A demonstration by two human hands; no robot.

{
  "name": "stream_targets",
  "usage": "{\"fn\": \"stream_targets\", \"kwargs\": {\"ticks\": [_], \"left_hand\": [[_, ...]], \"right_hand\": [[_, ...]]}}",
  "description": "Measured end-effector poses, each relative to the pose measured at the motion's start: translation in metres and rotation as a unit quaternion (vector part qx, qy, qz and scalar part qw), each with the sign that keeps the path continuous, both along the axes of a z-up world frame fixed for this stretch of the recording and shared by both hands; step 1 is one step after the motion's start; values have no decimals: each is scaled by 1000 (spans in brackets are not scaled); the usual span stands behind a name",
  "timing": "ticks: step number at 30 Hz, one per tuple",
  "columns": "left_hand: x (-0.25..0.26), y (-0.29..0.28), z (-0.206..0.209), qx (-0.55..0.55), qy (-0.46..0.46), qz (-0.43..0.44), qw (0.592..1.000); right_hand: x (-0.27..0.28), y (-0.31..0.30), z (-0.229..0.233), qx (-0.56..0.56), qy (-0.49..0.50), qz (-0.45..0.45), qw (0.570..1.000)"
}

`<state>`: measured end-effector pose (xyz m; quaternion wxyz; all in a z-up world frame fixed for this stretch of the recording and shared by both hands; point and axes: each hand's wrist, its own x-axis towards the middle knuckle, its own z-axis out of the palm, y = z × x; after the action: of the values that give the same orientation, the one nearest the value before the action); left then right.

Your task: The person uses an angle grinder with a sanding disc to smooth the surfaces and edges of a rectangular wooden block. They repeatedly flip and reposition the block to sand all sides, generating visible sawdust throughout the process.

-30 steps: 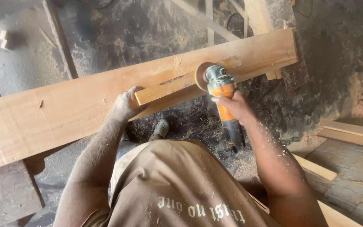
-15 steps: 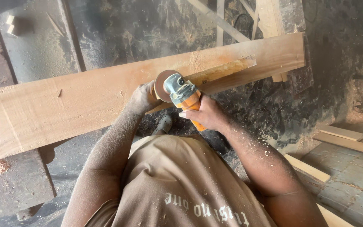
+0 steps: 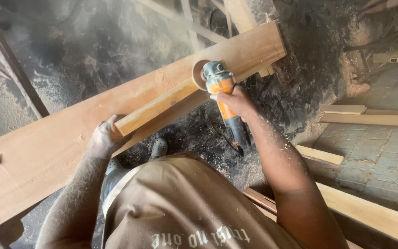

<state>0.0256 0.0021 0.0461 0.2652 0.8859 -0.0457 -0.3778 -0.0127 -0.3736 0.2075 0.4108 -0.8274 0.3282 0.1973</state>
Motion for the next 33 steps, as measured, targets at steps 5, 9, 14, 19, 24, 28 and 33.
{"fn": "stream_targets", "kwargs": {"ticks": [5, 9, 14, 19, 24, 28, 33], "left_hand": [[-4, 5, -11, -38, -38, 4, 999], [-11, 8, -29, -89, -77, 26, 993], [-18, 15, -53, -121, -139, 13, 983], [-15, 13, -46, -143, -167, 1, 975], [-11, 10, -20, -70, -101, -13, 992], [-3, 5, -19, -20, -53, -30, 998], [-6, 6, -15, -39, -57, -7, 998]], "right_hand": [[25, -53, -5, 17, -32, -60, 998], [30, -90, -2, 33, -67, -88, 993], [17, -99, -19, 63, -76, -29, 995], [25, -100, -15, 38, -68, -47, 996], [20, -72, -6, 71, -100, -6, 992], [12, -22, 6, -15, -26, 28, 999], [-4, 43, 13, 40, -28, 67, 997]]}}
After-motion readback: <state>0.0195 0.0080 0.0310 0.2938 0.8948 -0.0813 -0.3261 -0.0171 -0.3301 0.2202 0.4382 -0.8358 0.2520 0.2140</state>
